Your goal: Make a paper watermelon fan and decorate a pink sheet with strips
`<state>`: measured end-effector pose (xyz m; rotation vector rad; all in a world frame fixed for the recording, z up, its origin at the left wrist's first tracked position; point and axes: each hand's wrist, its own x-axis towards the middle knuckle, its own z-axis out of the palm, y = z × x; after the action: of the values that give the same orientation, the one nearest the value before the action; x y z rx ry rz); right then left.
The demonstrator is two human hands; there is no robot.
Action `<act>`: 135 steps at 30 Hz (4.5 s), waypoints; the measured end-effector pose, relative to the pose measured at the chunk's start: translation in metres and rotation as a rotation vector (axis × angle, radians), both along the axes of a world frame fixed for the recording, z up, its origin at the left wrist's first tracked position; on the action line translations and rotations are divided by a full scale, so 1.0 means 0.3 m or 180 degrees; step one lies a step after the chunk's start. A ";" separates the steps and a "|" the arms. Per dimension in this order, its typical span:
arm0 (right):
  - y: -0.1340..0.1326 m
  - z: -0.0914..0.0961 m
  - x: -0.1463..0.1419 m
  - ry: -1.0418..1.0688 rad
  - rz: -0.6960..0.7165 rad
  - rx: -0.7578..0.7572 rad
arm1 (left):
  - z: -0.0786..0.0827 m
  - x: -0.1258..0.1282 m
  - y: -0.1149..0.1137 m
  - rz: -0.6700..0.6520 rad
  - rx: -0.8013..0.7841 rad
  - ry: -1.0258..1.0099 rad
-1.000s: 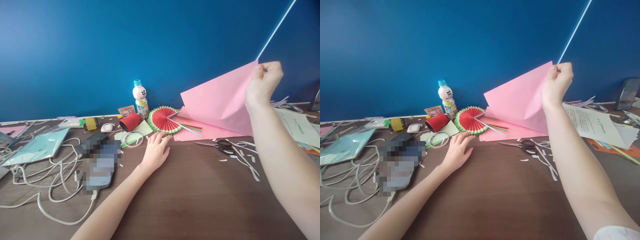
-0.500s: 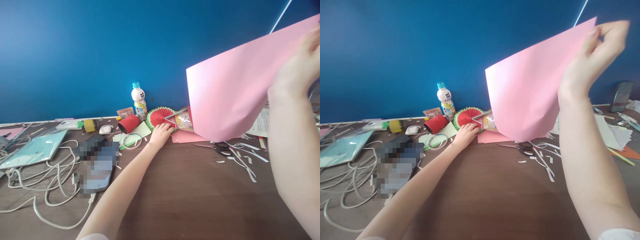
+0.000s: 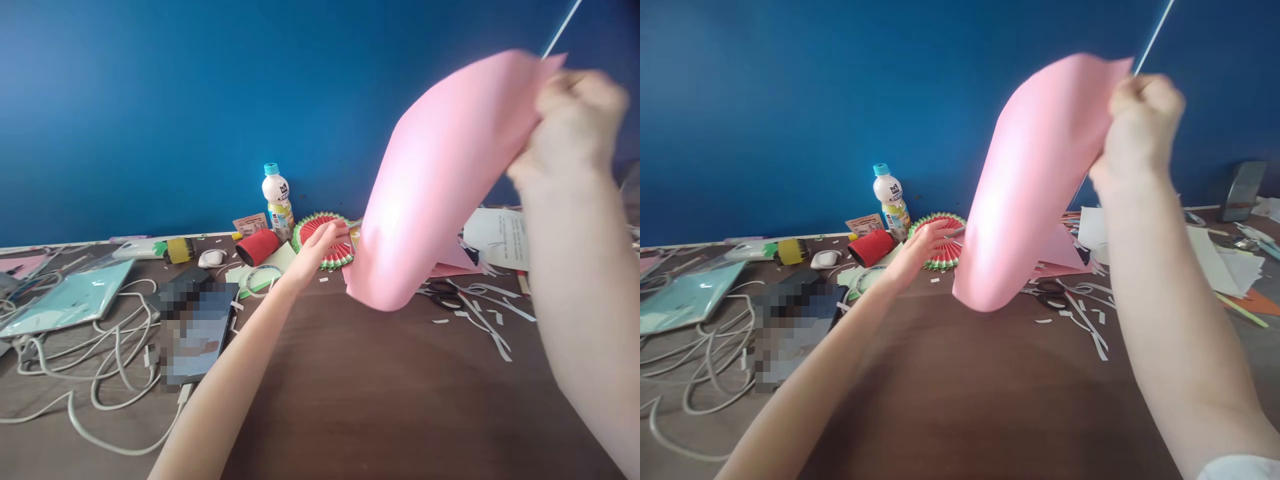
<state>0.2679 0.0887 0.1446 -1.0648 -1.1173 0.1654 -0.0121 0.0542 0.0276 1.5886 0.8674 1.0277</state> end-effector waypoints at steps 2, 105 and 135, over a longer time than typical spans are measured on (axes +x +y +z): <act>0.009 -0.051 -0.077 0.0562 -0.0041 -0.0325 | 0.031 -0.016 -0.025 -0.0654 -0.0423 -0.0400; -0.135 -0.543 -0.182 -0.3170 0.1299 -0.1310 | -0.149 0.133 0.183 0.0529 0.1998 0.3630; -0.118 -0.610 -0.150 -0.2945 0.1887 -0.1324 | -0.162 -0.177 -0.369 -0.0599 0.1219 0.3957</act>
<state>0.2227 0.0534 -0.0385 -1.1696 -2.3063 0.4090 -0.0652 -0.0565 -0.0210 2.6085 1.3013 -0.0689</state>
